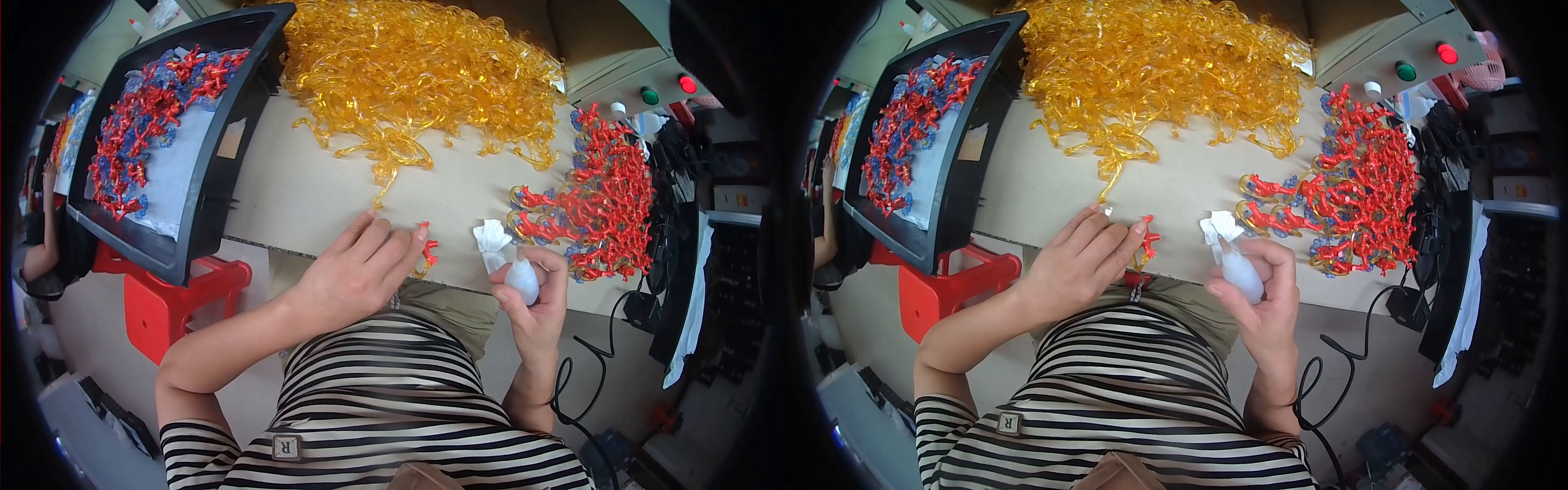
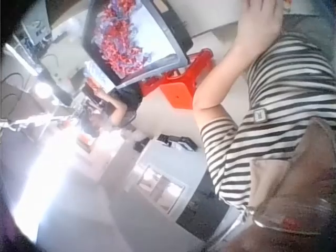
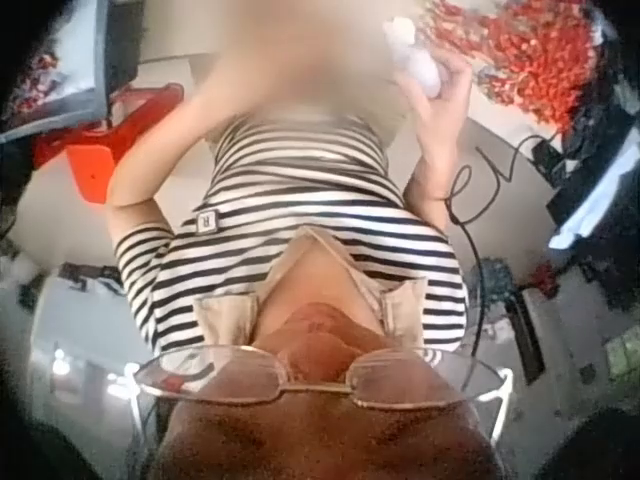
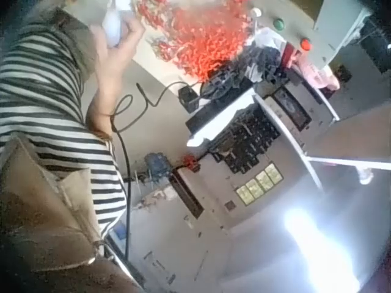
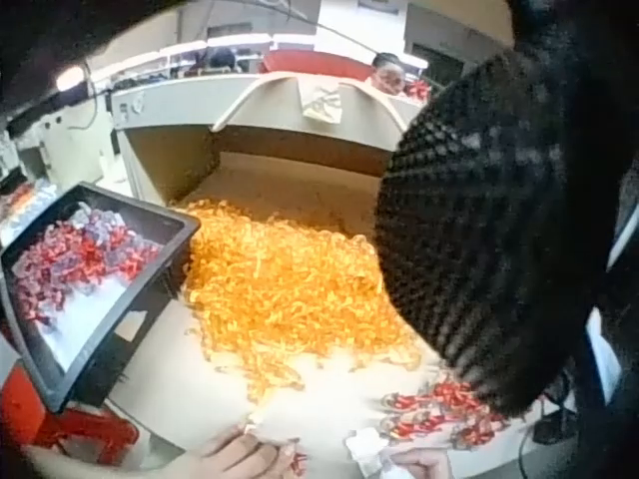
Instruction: The person glues plastic components of small plastic figurines together with a glue bottle at a factory workbench.
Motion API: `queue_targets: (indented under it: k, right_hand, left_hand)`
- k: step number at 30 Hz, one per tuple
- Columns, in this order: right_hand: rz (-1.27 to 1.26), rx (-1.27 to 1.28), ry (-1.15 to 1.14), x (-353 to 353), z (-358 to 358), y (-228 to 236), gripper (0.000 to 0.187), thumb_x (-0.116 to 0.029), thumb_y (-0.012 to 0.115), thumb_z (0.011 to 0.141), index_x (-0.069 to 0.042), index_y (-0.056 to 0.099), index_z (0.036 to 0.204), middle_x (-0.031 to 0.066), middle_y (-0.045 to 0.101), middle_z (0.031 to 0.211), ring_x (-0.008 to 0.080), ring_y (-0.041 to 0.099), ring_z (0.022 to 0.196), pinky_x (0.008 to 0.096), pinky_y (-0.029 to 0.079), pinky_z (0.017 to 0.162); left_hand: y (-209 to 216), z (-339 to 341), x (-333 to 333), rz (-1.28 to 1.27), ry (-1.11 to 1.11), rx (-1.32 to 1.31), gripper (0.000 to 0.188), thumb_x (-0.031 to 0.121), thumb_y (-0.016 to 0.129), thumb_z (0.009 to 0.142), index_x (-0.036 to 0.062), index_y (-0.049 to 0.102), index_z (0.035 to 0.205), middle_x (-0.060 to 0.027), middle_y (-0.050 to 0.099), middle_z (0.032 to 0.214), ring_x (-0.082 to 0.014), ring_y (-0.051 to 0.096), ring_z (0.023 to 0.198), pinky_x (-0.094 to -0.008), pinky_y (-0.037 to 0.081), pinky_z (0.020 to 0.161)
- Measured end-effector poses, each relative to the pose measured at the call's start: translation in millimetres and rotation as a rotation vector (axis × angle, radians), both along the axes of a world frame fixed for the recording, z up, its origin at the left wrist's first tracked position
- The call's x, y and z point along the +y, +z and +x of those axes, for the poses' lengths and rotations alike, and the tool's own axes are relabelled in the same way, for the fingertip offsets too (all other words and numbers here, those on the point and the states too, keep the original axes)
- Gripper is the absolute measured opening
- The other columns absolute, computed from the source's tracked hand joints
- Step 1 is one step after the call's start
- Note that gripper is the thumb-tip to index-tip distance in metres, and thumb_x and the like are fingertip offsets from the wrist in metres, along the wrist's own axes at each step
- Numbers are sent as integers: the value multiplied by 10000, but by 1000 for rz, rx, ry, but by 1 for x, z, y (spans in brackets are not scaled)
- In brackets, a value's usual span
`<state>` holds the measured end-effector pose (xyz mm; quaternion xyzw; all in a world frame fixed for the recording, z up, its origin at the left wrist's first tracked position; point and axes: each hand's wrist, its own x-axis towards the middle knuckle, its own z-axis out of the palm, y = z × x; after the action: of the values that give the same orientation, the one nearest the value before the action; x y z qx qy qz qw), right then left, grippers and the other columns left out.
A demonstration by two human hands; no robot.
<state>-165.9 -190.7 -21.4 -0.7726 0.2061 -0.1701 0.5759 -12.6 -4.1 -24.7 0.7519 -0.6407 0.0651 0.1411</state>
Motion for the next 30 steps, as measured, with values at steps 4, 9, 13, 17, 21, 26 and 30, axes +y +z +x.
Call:
queue_targets:
  k: [4, 9, 13, 17, 21, 26, 30]
  right_hand:
    - [-63, -171, 129, -4, -10, -13, 390, -280, 669, 792, -28, 427, 966, 62, 545, 746, 110, 531, 639, 209, 427, 574]
    - [148, -134, -84, 15, -1, -5, 490, -392, 680, 764, -16, 448, 975, 61, 526, 779, 101, 506, 649, 207, 406, 594]
    - [-39, -218, -133, 12, 0, -4, 516, -442, 695, 734, -5, 489, 912, 55, 515, 818, 114, 468, 681, 228, 373, 614]
    - [-23, -350, -85, 6, 0, -9, 436, -279, 778, 678, -5, 527, 907, 88, 580, 767, 128, 523, 658, 231, 400, 573]
    - [-132, -273, -48, 12, 1, -3, 464, -341, 763, 678, -8, 525, 898, 75, 561, 749, 133, 499, 643, 235, 382, 561]
    - [-241, -257, -5, 10, 5, -3, 484, -399, 733, 703, -3, 527, 891, 72, 546, 728, 141, 482, 622, 244, 369, 550]
    - [-314, -303, 18, 11, 8, -3, 420, -254, 805, 624, -4, 574, 869, 86, 589, 700, 185, 546, 573, 260, 423, 499]
  left_hand:
    - [1, 1, 0, 15, -10, -20, 476, 86, 566, 701, -43, 502, 1155, -106, 496, 942, -250, 519, 878, -419, 423, 908]
    - [3, 3, -1, 34, -23, -62, 455, 77, 562, 702, -31, 519, 1141, -95, 510, 920, -239, 527, 876, -426, 412, 927]
    - [1, 6, -1, 18, -51, -167, 447, 136, 523, 720, -32, 523, 1134, -72, 497, 869, -200, 510, 849, -404, 374, 964]
    - [3, 6, 0, 32, -50, -153, 445, 143, 528, 720, -32, 527, 1129, -70, 494, 869, -200, 507, 853, -400, 358, 979]
    - [7, 4, -2, 63, -43, -77, 441, 84, 545, 716, -30, 516, 1141, -97, 509, 927, -235, 526, 878, -428, 399, 947]
    - [8, 4, -2, 77, -52, -85, 451, 80, 556, 705, -30, 516, 1141, -97, 507, 924, -234, 527, 873, -426, 407, 940]
    - [5, 6, -2, 66, -71, -146, 445, 125, 506, 720, -46, 514, 1131, -94, 486, 898, -216, 503, 871, -418, 359, 983]
